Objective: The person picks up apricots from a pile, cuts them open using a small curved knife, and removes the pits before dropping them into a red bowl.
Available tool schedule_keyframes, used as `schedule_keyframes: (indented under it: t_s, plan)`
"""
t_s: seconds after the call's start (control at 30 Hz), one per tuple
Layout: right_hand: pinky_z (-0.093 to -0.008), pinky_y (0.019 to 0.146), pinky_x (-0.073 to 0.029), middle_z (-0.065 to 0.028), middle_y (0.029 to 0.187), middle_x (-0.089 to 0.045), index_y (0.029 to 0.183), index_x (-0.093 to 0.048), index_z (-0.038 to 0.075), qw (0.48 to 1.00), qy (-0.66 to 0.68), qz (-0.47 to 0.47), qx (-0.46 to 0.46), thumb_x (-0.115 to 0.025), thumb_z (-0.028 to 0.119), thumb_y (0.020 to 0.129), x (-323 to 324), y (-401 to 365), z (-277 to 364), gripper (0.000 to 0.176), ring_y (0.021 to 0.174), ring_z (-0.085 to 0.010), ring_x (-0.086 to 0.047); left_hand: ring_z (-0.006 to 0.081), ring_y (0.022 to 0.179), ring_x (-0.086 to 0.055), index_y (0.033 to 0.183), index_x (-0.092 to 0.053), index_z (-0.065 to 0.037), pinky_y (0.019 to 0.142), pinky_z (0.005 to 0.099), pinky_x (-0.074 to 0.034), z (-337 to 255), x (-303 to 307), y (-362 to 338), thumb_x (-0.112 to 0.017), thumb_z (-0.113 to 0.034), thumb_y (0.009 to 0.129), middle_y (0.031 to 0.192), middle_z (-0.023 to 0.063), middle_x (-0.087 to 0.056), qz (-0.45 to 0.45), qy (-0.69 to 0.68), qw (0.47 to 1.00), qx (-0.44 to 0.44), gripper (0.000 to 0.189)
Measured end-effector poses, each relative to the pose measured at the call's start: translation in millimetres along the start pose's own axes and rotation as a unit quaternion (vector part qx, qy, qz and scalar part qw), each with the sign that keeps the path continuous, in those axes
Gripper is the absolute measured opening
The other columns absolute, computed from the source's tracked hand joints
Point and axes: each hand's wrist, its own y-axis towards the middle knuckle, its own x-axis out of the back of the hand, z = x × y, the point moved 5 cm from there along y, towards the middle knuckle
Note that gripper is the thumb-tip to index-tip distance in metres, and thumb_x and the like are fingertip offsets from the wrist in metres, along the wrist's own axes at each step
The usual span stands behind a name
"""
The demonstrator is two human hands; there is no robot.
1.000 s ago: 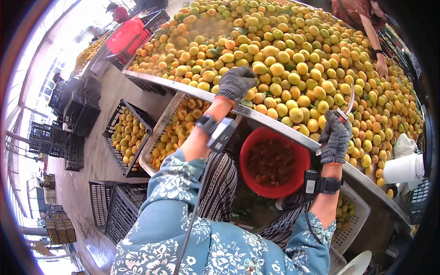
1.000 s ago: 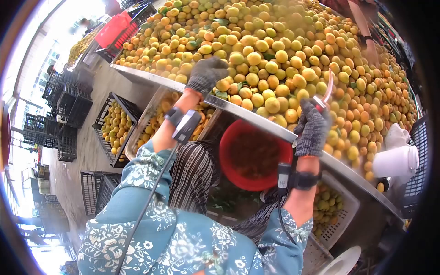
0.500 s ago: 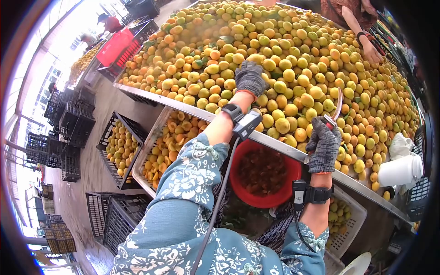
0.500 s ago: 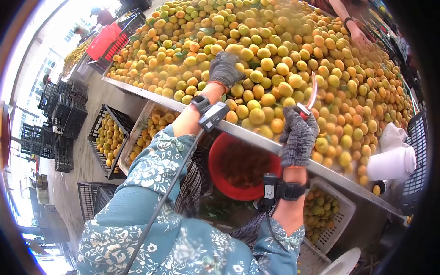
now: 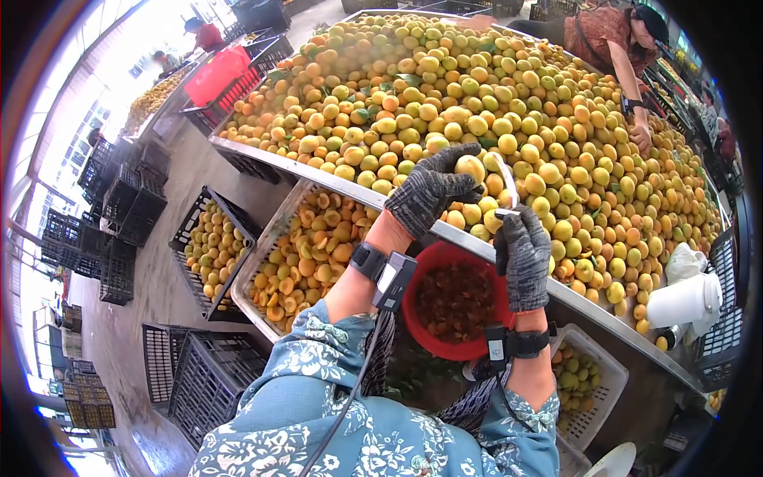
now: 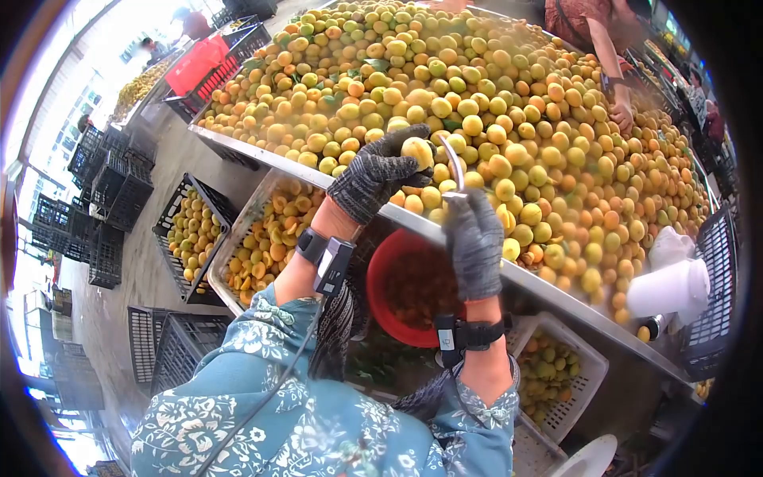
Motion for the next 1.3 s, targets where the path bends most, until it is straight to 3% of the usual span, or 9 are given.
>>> schedule_keyframes:
  t_s: [0.1, 0.17, 0.67, 0.87, 0.93, 0.97, 1.07, 1.2, 1.3]
  plan:
    - [-0.0209, 0.051, -0.035, 0.0055, 0.069, -0.049, 0.089, -0.061, 0.005, 1.0, -0.013, 0.024, 0.009, -0.056, 0.018, 0.094, -11, -10, 3, 0.015, 0.06, -0.0043, -0.042, 0.0191, 0.091, -0.064, 0.129, -0.051, 0.001, 0.08, 0.0312, -0.056, -1, -3, -6, -0.071, -0.01, 0.081, 0.106, 0.0092, -0.061, -0.023, 0.012, 1.0, 0.012, 0.053]
    - [-0.0226, 0.051, -0.037, 0.0038, 0.067, -0.05, 0.089, -0.06, 0.005, 0.993, -0.113, 0.005, 0.04, -0.055, 0.017, 0.094, -12, -11, 3, 0.014, 0.06, -0.0046, -0.044, 0.0187, 0.09, -0.065, 0.128, -0.051, 0.002, 0.079, 0.0306, -0.056, -1, -2, -6, -0.071, -0.009, 0.081, 0.106, 0.009, -0.062, -0.025, 0.025, 0.999, 0.008, 0.052]
    - [-0.0275, 0.051, -0.041, -0.0043, 0.06, -0.052, 0.09, -0.06, 0.005, 0.984, -0.146, -0.042, 0.089, -0.056, 0.016, 0.094, -11, -7, -2, 0.013, 0.056, -0.0094, -0.048, 0.0179, 0.087, -0.065, 0.12, -0.056, 0.001, 0.075, 0.0292, -0.056, 6, -9, 4, -0.072, -0.007, 0.077, 0.102, 0.0084, -0.064, -0.039, -0.023, 0.999, -0.009, 0.046]
    - [-0.0343, 0.056, -0.043, -0.0135, 0.065, -0.056, 0.09, -0.059, 0.003, 0.968, -0.22, -0.055, 0.104, -0.058, 0.018, 0.092, -14, -5, 0, 0.015, 0.059, -0.0181, -0.053, 0.0158, 0.088, -0.064, 0.116, -0.059, 0.0, 0.079, 0.0284, -0.054, 11, -8, 2, -0.073, -0.01, 0.076, 0.1, 0.0059, -0.065, -0.029, -0.028, 0.999, 0.0, 0.044]
    - [-0.0358, 0.057, -0.043, -0.0171, 0.068, -0.058, 0.091, -0.058, 0.001, 0.966, -0.221, -0.047, 0.127, -0.058, 0.018, 0.092, -14, -2, 0, 0.018, 0.061, -0.0227, -0.056, 0.0119, 0.091, -0.061, 0.114, -0.061, 0.0, 0.084, 0.0271, -0.051, 9, -10, 2, -0.075, -0.011, 0.075, 0.1, 0.0033, -0.065, -0.014, 0.206, 0.978, -0.026, 0.043]
    - [-0.0358, 0.057, -0.043, -0.0171, 0.068, -0.058, 0.091, -0.058, 0.001, 0.966, -0.222, -0.048, 0.127, -0.058, 0.018, 0.092, -14, -1, 0, 0.018, 0.061, -0.0227, -0.056, 0.0119, 0.091, -0.061, 0.114, -0.061, 0.0, 0.084, 0.0271, -0.051, 10, -11, 2, -0.075, -0.011, 0.075, 0.1, 0.0033, -0.065, -0.012, 0.205, 0.978, -0.025, 0.043]
    - [-0.0372, 0.058, -0.044, -0.0185, 0.073, -0.059, 0.092, -0.058, 0.0, 0.972, -0.206, -0.049, 0.096, -0.058, 0.018, 0.092, -16, -3, 2, 0.018, 0.064, -0.0247, -0.057, 0.0089, 0.093, -0.058, 0.112, -0.063, 0.0, 0.087, 0.0256, -0.047, 18, -10, 3, -0.075, -0.01, 0.074, 0.1, 0.0009, -0.064, -0.025, 0.129, 0.991, 0.004, 0.041]
    - [-0.0374, 0.06, -0.045, -0.019, 0.074, -0.06, 0.096, -0.059, 0.0, 0.972, -0.211, -0.055, 0.085, -0.057, 0.017, 0.092, -16, -5, -5, 0.017, 0.066, -0.0246, -0.058, 0.0211, 0.092, -0.065, 0.121, -0.055, 0.004, 0.084, 0.0356, -0.055, 22, -3, 5, -0.075, -0.017, 0.078, 0.105, 0.0092, -0.064, -0.049, -0.028, 0.998, -0.043, 0.052]
    - [-0.0371, 0.061, -0.045, -0.0189, 0.075, -0.06, 0.1, -0.06, 0.001, 0.97, -0.213, -0.057, 0.102, -0.055, 0.017, 0.093, -21, -8, -7, 0.018, 0.067, -0.0252, -0.059, 0.0209, 0.093, -0.066, 0.124, -0.053, 0.004, 0.085, 0.0359, -0.054, 21, -8, 3, -0.074, -0.016, 0.078, 0.107, 0.0095, -0.064, -0.042, -0.069, 0.996, -0.04, 0.055]
